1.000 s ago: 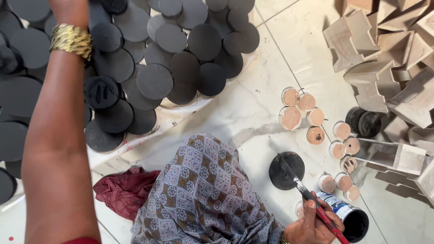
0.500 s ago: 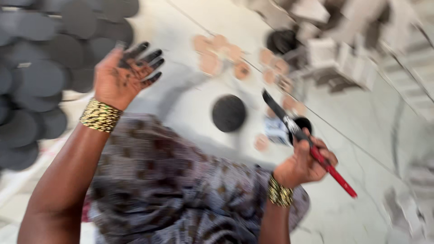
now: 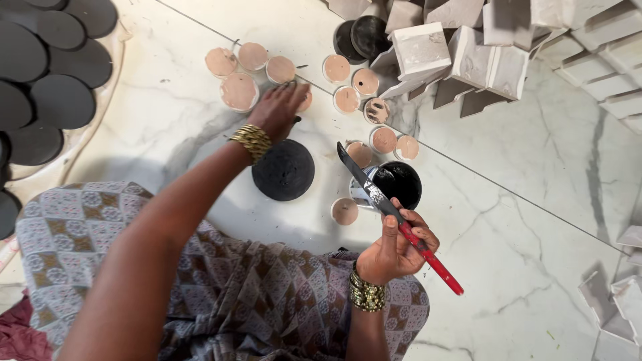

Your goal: The person sits on the floor and paints round wooden discs black, holding each disc in one hand while applying paint with a brush in the other hand, dipping the brush into a paint can between discs. Painted discs are set down on the floor beside a growing pile of finished pieces.

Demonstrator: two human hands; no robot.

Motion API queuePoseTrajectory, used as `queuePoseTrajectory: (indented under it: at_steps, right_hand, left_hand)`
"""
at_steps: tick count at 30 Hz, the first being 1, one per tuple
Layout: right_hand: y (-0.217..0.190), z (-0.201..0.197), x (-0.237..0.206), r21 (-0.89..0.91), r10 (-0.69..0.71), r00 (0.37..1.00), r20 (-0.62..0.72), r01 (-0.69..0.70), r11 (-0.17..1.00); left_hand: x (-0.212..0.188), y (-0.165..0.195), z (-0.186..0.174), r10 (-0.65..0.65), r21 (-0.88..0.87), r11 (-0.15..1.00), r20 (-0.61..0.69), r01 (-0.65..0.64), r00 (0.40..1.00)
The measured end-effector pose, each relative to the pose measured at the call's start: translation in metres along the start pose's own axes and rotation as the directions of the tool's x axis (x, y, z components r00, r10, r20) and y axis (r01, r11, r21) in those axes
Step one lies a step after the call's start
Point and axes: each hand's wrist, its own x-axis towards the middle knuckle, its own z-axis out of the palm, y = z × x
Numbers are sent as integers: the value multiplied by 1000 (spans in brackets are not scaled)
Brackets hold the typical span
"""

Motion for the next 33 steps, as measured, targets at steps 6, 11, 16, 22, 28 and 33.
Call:
queuePoseTrajectory:
  at_steps: [6, 11, 16, 22, 28, 33]
  right_hand:
    - [-5, -7, 1, 30, 48, 997, -62, -46, 998]
    - [-9, -8, 0, 37, 96, 991, -90, -93, 995]
    - [-11, -7, 2, 89, 69, 994, -82, -62, 994]
    - [-10, -7, 4, 100, 88, 992, -95, -78, 992]
    - [-3, -9, 6, 121, 105, 992, -75, -95, 988]
    - [6, -6, 10, 134, 81, 995, -65, -72, 988]
  left_hand:
    - [6, 15, 55, 9, 387, 922, 44, -26, 999]
    - [9, 15, 50, 67, 430, 899, 59, -86, 996]
    - [17, -6, 6, -277, -136, 943, 180, 303, 944]
    - [18, -25, -14, -198, -122, 969, 126, 213, 972]
    - [31, -19, -13, -146, 37, 989, 192, 142, 970]
    - [33, -13, -28, -173, 57, 985, 218, 164, 961]
